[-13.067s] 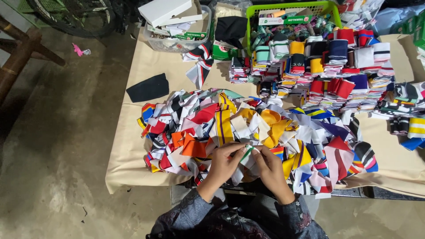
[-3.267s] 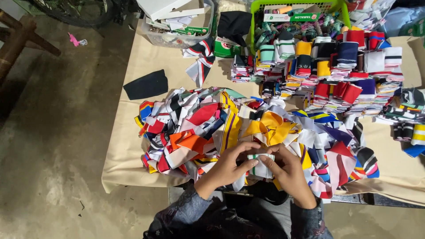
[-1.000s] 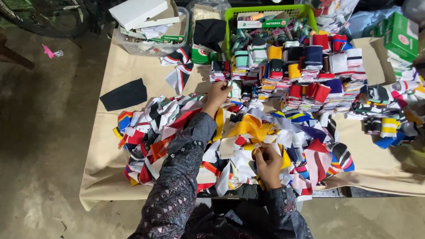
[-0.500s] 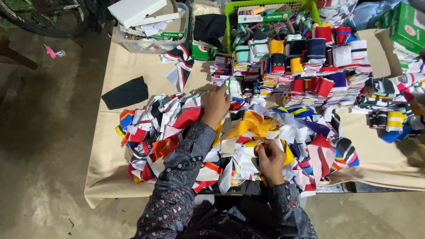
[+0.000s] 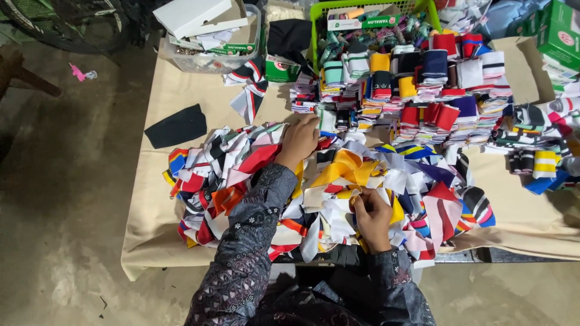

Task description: Inspecting individual fabric strips for quality and stacking them neatly on a table.

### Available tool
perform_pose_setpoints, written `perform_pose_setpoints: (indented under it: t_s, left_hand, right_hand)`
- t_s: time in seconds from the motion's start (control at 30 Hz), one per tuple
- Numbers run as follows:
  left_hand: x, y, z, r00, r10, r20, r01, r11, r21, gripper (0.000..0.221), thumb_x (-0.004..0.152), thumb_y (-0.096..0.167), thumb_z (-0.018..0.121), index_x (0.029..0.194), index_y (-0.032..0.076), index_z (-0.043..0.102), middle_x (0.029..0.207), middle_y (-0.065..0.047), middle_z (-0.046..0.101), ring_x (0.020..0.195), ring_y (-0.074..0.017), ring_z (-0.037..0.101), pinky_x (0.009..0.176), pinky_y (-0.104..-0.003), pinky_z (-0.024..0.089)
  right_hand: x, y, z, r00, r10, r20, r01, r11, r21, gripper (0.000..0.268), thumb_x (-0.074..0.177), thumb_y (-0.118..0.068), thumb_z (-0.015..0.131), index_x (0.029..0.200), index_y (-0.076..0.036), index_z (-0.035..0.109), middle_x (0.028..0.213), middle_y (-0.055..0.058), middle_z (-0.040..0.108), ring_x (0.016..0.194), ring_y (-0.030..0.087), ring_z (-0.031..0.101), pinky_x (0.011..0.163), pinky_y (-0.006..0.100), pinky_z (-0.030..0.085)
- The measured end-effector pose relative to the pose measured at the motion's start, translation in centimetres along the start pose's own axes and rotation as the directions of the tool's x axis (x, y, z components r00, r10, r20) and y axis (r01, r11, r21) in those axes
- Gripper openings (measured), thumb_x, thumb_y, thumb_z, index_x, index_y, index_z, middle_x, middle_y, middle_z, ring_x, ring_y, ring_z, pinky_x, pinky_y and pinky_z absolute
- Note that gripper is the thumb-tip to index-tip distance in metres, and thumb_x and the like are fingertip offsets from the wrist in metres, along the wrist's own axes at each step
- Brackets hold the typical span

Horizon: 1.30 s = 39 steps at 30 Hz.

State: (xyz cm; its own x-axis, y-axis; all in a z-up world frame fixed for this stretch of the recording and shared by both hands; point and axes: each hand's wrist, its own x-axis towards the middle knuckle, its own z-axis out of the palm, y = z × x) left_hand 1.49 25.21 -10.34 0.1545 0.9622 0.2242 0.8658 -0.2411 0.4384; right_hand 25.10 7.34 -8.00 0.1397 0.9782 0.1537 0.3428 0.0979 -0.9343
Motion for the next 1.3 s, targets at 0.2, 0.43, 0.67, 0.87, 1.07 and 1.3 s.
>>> perform_pose_setpoints:
  t_s: [0.2, 0.43, 0.67, 0.87, 1.07, 1.3]
  left_hand:
    - [0.1, 0.1, -0.6, 0.957, -0.037, -0.288, 0.011, 0.996, -0.092, 0.012, 0.091, 0.016, 0.066, 0.100, 0.018, 0.073, 0.092, 0.004, 0.066, 0.086, -0.0250, 0.071, 0.076, -0.039, 0.056]
    - [2.3, 1.2, -5.3, 0.761, -0.255, -0.596, -0.090, 0.869, -0.486, 0.017, 0.090, -0.002, 0.065, 0.101, 0.010, 0.063, 0.091, -0.009, 0.067, 0.082, -0.0315, 0.068, 0.073, -0.038, 0.055]
    - [8.3, -2.2, -7.6, 0.901, -0.154, -0.405, 0.090, 0.981, -0.173, 0.035, 0.087, 0.010, 0.065, 0.119, 0.023, 0.059, 0.113, -0.004, 0.067, 0.107, -0.0317, 0.068, 0.084, -0.053, 0.060]
    - [12.3, -6.8, -3.2, 0.990, 0.005, -0.139, -0.008, 1.000, -0.019, 0.040, 0.079, 0.011, 0.066, 0.119, 0.015, 0.066, 0.120, -0.017, 0.064, 0.109, -0.0431, 0.067, 0.090, -0.055, 0.057]
    - [13.2, -8.8, -1.8, 0.993, -0.056, -0.099, 0.048, 0.995, -0.085, 0.028, 0.079, 0.011, 0.070, 0.107, 0.008, 0.076, 0.106, -0.015, 0.065, 0.103, -0.0401, 0.068, 0.089, -0.049, 0.057]
    - [10.1, -8.9, -5.3, 0.986, -0.009, -0.168, -0.013, 0.991, -0.130, 0.023, 0.090, 0.017, 0.070, 0.113, 0.015, 0.071, 0.104, -0.010, 0.074, 0.101, -0.0367, 0.070, 0.092, -0.049, 0.054]
  right_hand:
    - [0.0, 0.3, 0.0, 1.000, 0.011, 0.008, -0.012, 1.000, 0.028, 0.017, 0.090, 0.000, 0.068, 0.104, -0.002, 0.076, 0.068, 0.016, 0.070, 0.059, 0.026, 0.068, 0.062, 0.035, 0.056]
    - [-0.1, 0.2, 0.0, 1.000, 0.020, 0.011, -0.021, 0.999, 0.037, 0.017, 0.090, 0.002, 0.067, 0.104, 0.000, 0.075, 0.069, 0.019, 0.070, 0.060, 0.029, 0.069, 0.062, 0.037, 0.056]
    - [-0.1, -0.2, 0.1, 1.000, 0.002, -0.010, -0.002, 1.000, 0.031, 0.015, 0.088, 0.003, 0.067, 0.101, 0.000, 0.075, 0.064, 0.015, 0.070, 0.057, 0.026, 0.068, 0.060, 0.035, 0.055]
    - [0.0, 0.3, 0.0, 0.999, 0.034, 0.004, -0.034, 0.997, 0.064, 0.016, 0.089, 0.003, 0.068, 0.103, 0.000, 0.075, 0.065, 0.016, 0.070, 0.057, 0.026, 0.069, 0.060, 0.035, 0.055]
    - [0.0, 0.6, -0.3, 0.996, 0.077, 0.037, -0.080, 0.994, 0.074, 0.014, 0.090, 0.001, 0.069, 0.102, -0.002, 0.075, 0.067, 0.017, 0.072, 0.059, 0.028, 0.071, 0.063, 0.037, 0.058]
    - [0.0, 0.0, -0.1, 0.999, 0.032, 0.015, -0.033, 0.998, 0.055, 0.013, 0.088, 0.001, 0.069, 0.099, -0.001, 0.075, 0.062, 0.015, 0.068, 0.055, 0.026, 0.067, 0.059, 0.035, 0.055]
